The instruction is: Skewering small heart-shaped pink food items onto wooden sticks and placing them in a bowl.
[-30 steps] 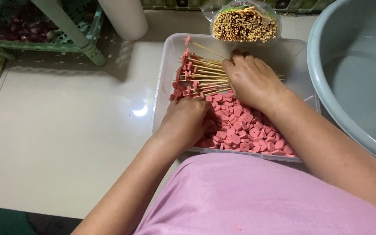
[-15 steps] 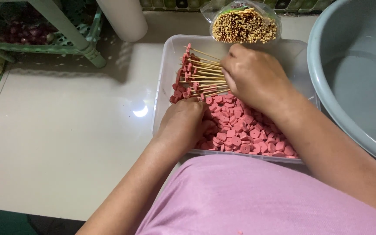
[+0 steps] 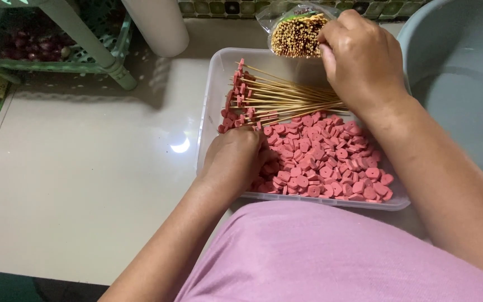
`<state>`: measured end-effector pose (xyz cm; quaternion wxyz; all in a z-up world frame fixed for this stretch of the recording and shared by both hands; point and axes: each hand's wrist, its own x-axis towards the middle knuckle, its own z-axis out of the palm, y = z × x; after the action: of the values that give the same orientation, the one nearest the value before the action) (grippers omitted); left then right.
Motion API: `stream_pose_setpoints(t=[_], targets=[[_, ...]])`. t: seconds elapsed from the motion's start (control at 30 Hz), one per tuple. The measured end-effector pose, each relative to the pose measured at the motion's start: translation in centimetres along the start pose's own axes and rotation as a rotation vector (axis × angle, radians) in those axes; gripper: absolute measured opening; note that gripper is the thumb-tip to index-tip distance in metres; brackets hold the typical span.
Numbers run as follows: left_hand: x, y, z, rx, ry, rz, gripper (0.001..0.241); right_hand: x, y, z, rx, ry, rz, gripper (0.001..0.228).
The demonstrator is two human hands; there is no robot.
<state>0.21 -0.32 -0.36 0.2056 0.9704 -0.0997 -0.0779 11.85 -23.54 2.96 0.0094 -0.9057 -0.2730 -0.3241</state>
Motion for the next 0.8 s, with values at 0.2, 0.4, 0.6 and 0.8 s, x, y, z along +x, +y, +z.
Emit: stream_pose_setpoints(t=[0.2, 0.4, 0.6, 0.8], targets=[[-0.1, -0.3, 0.1, 0.067, 0.114, 0.09, 0.041, 0.9, 1.2, 0.2, 0.179, 0.185, 0.057, 0.019], [0.0, -0.2, -0.1, 0.068, 0.083, 0.061, 0.043, 2.1, 2.8, 1.4, 0.203, 0.162, 0.011, 0.011], [-0.1, -0.4, -0.1, 0.052, 0.168, 0.147, 0.046, 2.5, 2.9, 1.6, -0.021, 0.098, -0.008, 0.006], [-0.2, -0.5, 0.3, 0.115, 0.318, 0.209, 0.026, 2.7, 2.5, 0.4, -0.093, 0.187, -0.113, 0.004]])
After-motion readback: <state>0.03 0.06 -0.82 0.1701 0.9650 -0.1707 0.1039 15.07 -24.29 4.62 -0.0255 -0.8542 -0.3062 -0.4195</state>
